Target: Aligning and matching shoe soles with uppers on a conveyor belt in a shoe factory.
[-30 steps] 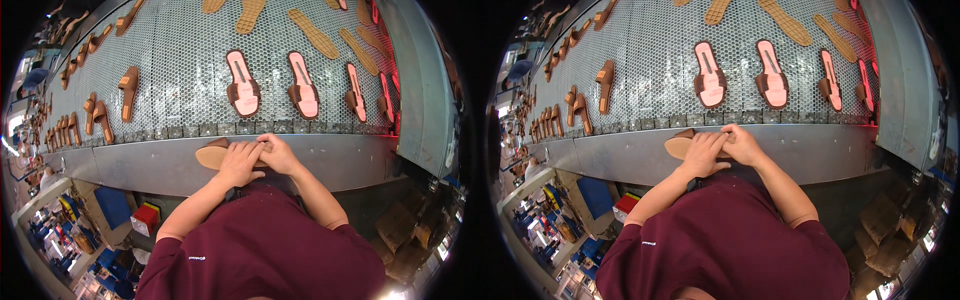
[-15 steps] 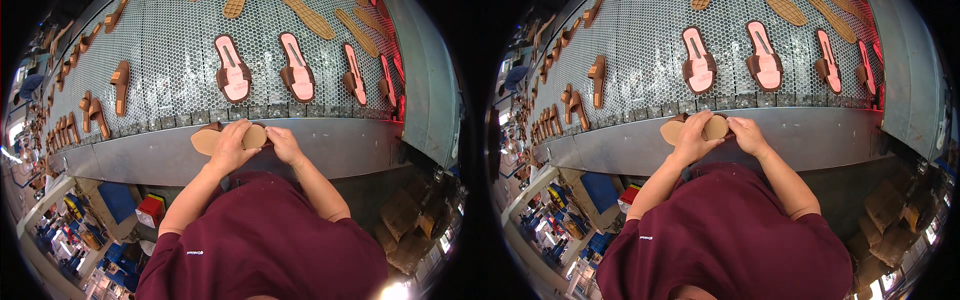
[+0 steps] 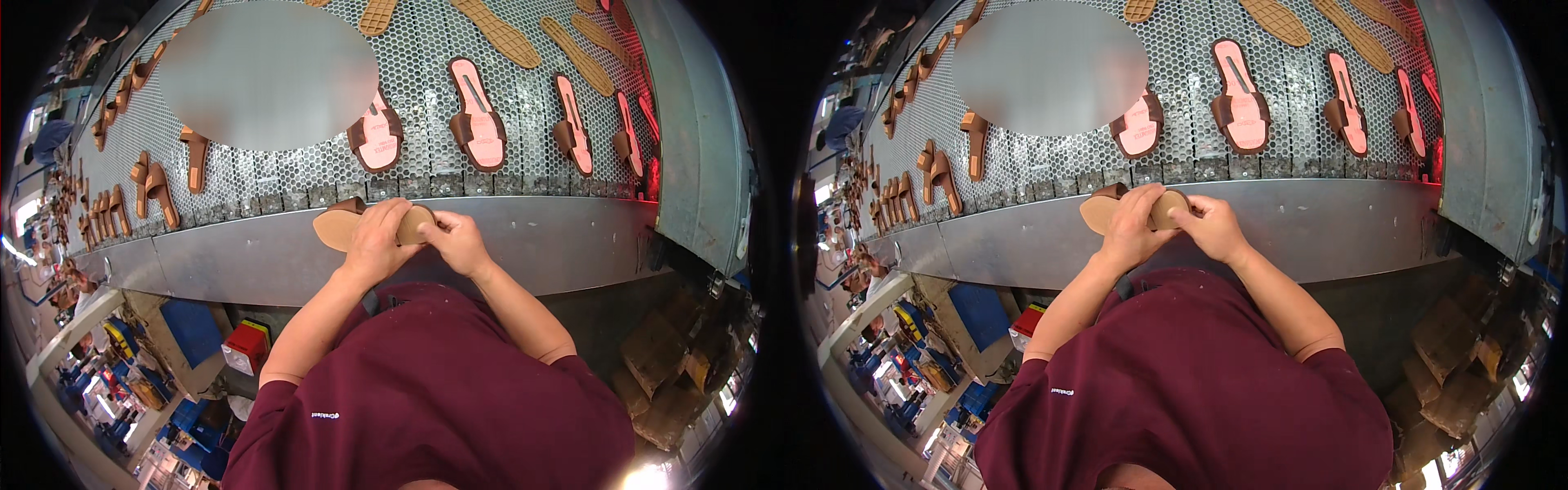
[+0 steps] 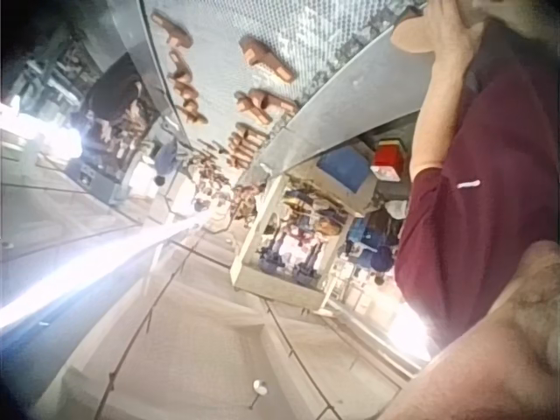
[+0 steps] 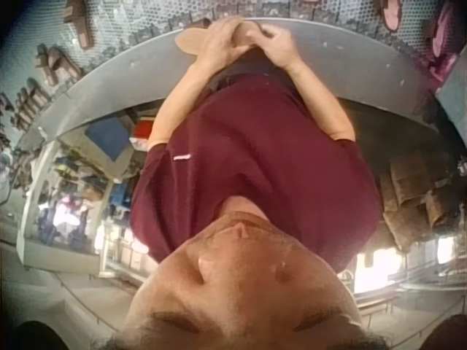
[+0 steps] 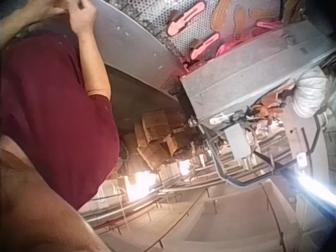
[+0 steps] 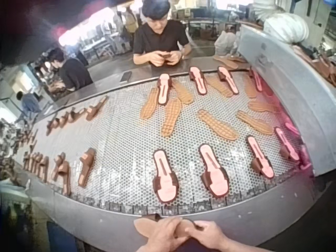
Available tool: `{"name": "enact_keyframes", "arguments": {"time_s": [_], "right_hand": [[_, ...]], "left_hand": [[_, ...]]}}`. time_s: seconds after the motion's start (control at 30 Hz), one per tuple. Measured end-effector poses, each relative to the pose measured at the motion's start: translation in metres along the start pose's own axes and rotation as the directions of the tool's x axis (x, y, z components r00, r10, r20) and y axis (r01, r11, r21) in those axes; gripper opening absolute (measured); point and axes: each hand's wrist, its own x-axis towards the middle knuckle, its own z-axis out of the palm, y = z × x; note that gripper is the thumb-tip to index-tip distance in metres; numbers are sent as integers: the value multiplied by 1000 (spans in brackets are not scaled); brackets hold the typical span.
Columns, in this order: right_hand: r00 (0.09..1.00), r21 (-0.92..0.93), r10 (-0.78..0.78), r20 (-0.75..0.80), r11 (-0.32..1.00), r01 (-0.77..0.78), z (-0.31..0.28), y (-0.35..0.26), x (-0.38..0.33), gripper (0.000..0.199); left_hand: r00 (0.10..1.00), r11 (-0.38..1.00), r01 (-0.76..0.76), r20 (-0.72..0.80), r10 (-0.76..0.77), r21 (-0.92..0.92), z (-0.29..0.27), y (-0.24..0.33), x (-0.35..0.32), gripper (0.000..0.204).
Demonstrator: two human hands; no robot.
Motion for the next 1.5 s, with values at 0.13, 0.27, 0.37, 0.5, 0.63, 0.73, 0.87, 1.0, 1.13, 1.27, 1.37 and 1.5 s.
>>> {"name": "enact_keyframes", "arguments": {"time_s": [0.13,0.27,0.37,0.5,0.63,0.73,0.87,1.0,1.13,1.27,1.37,1.5], "right_hand": [[998,-135,20,-57,990,-28,2,-9,-1,23],[999,-164,12,-41,986,-19,4,-9,2,32],[990,9,-130,49,991,130,6,4,11,53],[937,-241,-348,-13,911,335,-13,-36,52,76],[901,-735,-430,55,594,328,-20,-91,127,76],[860,-885,-497,116,342,317,-25,-112,194,78],[935,-976,-351,59,178,128,-11,-142,272,81],[970,-993,-240,50,96,75,27,-173,332,80],[988,-997,-143,-56,67,-47,33,-166,366,78],[972,-989,-211,-99,131,-72,26,-161,367,72],[956,-989,-276,-97,136,-61,-7,-151,369,71],[977,-830,-177,-115,557,3,-42,-167,344,74]], "left_hand": [[997,997,-62,-33,63,44,5,-3,0,64],[999,998,-45,-11,46,52,-1,-4,1,65],[993,990,-118,14,117,81,-39,-2,9,67],[871,944,-250,-375,317,215,-115,-41,0,77],[666,975,217,-722,-187,-51,-133,-125,-41,72],[681,663,699,-532,-504,268,-120,-201,-75,64],[561,719,683,-538,-629,-129,-91,-168,-50,40],[670,446,582,90,-737,-679,-15,-102,-29,49],[621,130,518,267,-737,-845,35,-66,34,41],[514,74,351,126,-849,-933,50,-75,61,19],[453,196,372,-7,-892,-907,38,-94,58,20],[545,701,440,-453,-705,-562,-51,-90,64,34]]}}
